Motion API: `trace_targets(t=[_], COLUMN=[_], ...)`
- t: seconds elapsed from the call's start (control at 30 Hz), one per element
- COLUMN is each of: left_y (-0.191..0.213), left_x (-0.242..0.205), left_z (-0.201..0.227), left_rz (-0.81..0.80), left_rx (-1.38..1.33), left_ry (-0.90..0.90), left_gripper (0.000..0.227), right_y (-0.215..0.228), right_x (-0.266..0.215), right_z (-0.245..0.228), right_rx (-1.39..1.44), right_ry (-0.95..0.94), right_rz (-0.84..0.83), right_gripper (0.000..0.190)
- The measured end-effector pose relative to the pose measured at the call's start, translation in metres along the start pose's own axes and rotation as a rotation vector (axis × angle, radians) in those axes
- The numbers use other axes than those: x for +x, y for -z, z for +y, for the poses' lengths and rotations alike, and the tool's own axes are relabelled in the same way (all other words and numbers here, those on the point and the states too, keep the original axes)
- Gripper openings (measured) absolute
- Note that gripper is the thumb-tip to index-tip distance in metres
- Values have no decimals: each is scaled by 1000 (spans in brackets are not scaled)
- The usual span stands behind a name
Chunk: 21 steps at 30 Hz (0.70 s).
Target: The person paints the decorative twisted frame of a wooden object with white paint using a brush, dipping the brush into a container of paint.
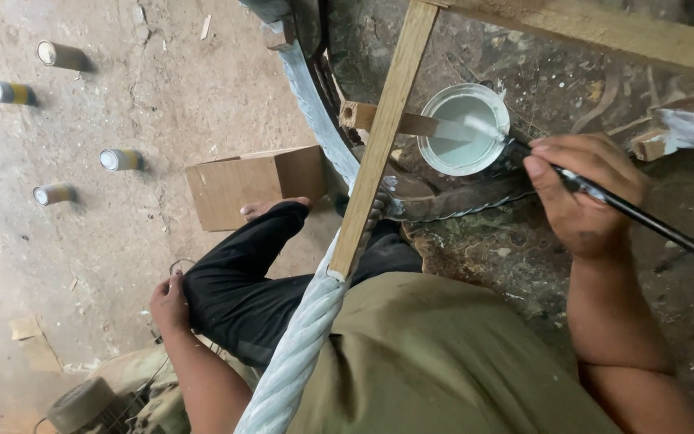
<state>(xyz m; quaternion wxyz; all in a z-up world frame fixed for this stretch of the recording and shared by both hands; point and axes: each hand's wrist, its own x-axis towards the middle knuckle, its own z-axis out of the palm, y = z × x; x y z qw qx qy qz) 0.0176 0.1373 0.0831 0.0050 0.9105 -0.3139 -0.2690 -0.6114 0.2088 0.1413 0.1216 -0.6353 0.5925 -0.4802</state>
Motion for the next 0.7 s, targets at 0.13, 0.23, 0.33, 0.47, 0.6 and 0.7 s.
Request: trace_targets(t=[0.13, 0.23, 0.33, 0.47, 0.6, 0.7], left_y=[-12, -18, -22, -24, -23, -26], left_x=[31, 45, 52, 49, 39, 63], left_z=[-32, -51, -61, -63, -56, -84], left_rz=[33, 96, 86, 106, 103, 141], left_rx=[75, 90, 79, 47, 41, 59], left_ry=[-56, -44, -70, -109, -92, -213], left_gripper=[55, 52, 58, 54, 52, 51], right_y=[-4, -14, -31, -44, -51, -56], right_x=[-19, -39, -43, -37, -36, -41], right_z=[-1, -9, -19, -35, -40, -28], right_rx=[89, 252, 474, 581, 597, 686], right_ry=[-21, -207, -219, -282, -268, -277], right_rz=[105, 213, 221, 138, 94, 70], right_gripper=[9, 15, 15, 16, 16, 12])
